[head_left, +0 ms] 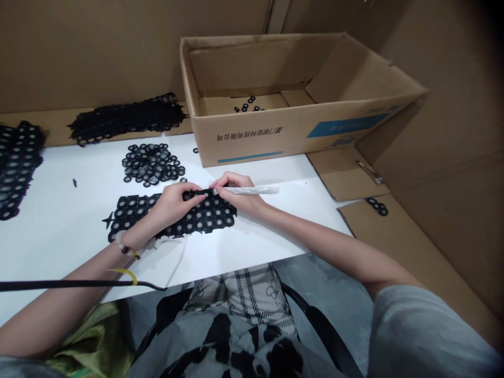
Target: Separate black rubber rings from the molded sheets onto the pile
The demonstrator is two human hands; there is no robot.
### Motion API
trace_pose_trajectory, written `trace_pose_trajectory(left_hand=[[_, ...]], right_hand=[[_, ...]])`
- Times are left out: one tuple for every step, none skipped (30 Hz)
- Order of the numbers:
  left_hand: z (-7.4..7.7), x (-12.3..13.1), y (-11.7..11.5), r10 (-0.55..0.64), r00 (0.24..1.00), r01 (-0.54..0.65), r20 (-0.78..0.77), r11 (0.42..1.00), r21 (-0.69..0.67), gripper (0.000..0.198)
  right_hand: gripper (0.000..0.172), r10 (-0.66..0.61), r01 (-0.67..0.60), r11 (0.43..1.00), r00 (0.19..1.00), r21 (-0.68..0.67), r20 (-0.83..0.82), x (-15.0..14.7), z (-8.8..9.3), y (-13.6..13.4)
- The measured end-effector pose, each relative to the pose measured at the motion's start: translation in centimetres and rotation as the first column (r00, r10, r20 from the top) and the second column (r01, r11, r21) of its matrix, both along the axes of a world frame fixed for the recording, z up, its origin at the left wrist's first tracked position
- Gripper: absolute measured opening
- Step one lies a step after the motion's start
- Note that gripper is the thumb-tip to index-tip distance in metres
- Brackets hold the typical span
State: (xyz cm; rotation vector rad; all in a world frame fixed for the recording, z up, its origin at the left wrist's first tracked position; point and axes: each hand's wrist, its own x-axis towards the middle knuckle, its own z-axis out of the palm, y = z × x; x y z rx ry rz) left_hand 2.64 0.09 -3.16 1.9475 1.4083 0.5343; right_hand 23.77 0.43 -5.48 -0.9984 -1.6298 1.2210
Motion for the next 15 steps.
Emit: trace_pose_trajectory(left_hand=[[-0.13, -0.01, -0.02, 0.0, 1.0, 0.0, 0.0, 1.0, 0.008, 0.032], [-0.27, -0.04, -0.02, -0.002, 1.0, 0.002, 0.001, 1.0, 0.014, 0.032], [-0.38, -0.07, 0.0, -0.002, 1.0, 0.002, 0.003, 1.0, 0.02, 0.033], [-0.48, -0.09, 0.01, -0.001, 1.0, 0.001, 0.004, 1.0, 0.021, 0.033], [-0.54, -0.11, 0.03, 0.001, 1.0, -0.001, 0.004, 1.0, 0.018, 0.033], [-0.56, -0.11, 0.04, 0.003, 1.0, -0.004, 0.005, 1.0, 0.014, 0.033], [-0.56, -0.11, 0.04, 0.006, 1.0, -0.006, 0.008, 1.0, 0.01, 0.033], [-0.53, -0.09, 0.03, 0.009, 1.0, -0.01, 0.01, 1.0, 0.007, 0.033], [-0.49, -0.05, 0.01, 0.012, 1.0, -0.012, 0.013, 1.0, 0.004, 0.033], [-0.44, 0.0, -0.01, 0.015, 1.0, -0.015, 0.014, 1.0, 0.002, 0.033], [-0.38, 0.06, -0.05, 0.018, 1.0, -0.018, 0.013, 1.0, 0.001, 0.032], [-0.34, 0.14, -0.08, 0.022, 1.0, -0.022, 0.008, 1.0, 0.0, 0.032], [-0.3, 0.23, -0.13, 0.027, 1.0, -0.027, -0.004, 1.0, -0.001, 0.031], [-0.27, 0.31, -0.17, 0.037, 0.999, -0.037, -0.02, 0.999, 0.0, 0.031], [-0.25, 0.4, -0.2, 0.051, 0.998, -0.051, -0.038, 0.999, 0.002, 0.032]], right_hand=[[0.011, 0.004, -0.004, 1.0, 1.0, -0.003, -0.006, 0.03, -0.02, 0.0], [0.012, 0.007, -0.007, 1.0, 1.0, -0.007, -0.013, 0.06, -0.02, 0.0], [0.012, 0.008, -0.008, 1.0, 1.0, -0.008, -0.018, 0.08, -0.01, -0.02], [0.012, 0.01, -0.01, 1.0, 1.0, -0.005, -0.021, 0.11, 0.01, -0.04], [0.012, 0.011, -0.011, 1.0, 1.0, -0.001, -0.021, 0.12, 0.03, -0.07], [0.012, 0.012, -0.012, 1.0, 1.0, 0.005, -0.018, 0.13, 0.05, -0.1], [0.012, 0.013, -0.013, 1.0, 1.0, 0.011, -0.011, 0.12, 0.07, -0.13], [0.012, 0.012, -0.012, 1.0, 1.0, 0.018, 0.0, 0.11, 0.08, -0.15], [0.012, 0.008, -0.008, 1.0, 1.0, 0.027, 0.011, 0.1, 0.09, -0.16], [0.011, 0.005, -0.005, 0.999, 1.0, 0.037, 0.021, 0.07, 0.08, -0.17], [0.011, 0.005, -0.006, 0.999, 1.0, 0.048, 0.031, 0.04, 0.07, -0.18], [0.01, 0.006, -0.009, 0.998, 0.999, 0.061, 0.042, 0.0, 0.06, -0.19], [0.01, 0.006, -0.01, 0.997, 0.998, 0.076, 0.056, -0.04, 0.05, -0.21], [0.009, 0.004, -0.011, 0.995, 0.997, 0.094, 0.075, -0.09, 0.04, -0.24], [0.009, 0.001, -0.012, 0.994, 0.995, 0.112, 0.099, -0.16, 0.03, -0.29]])
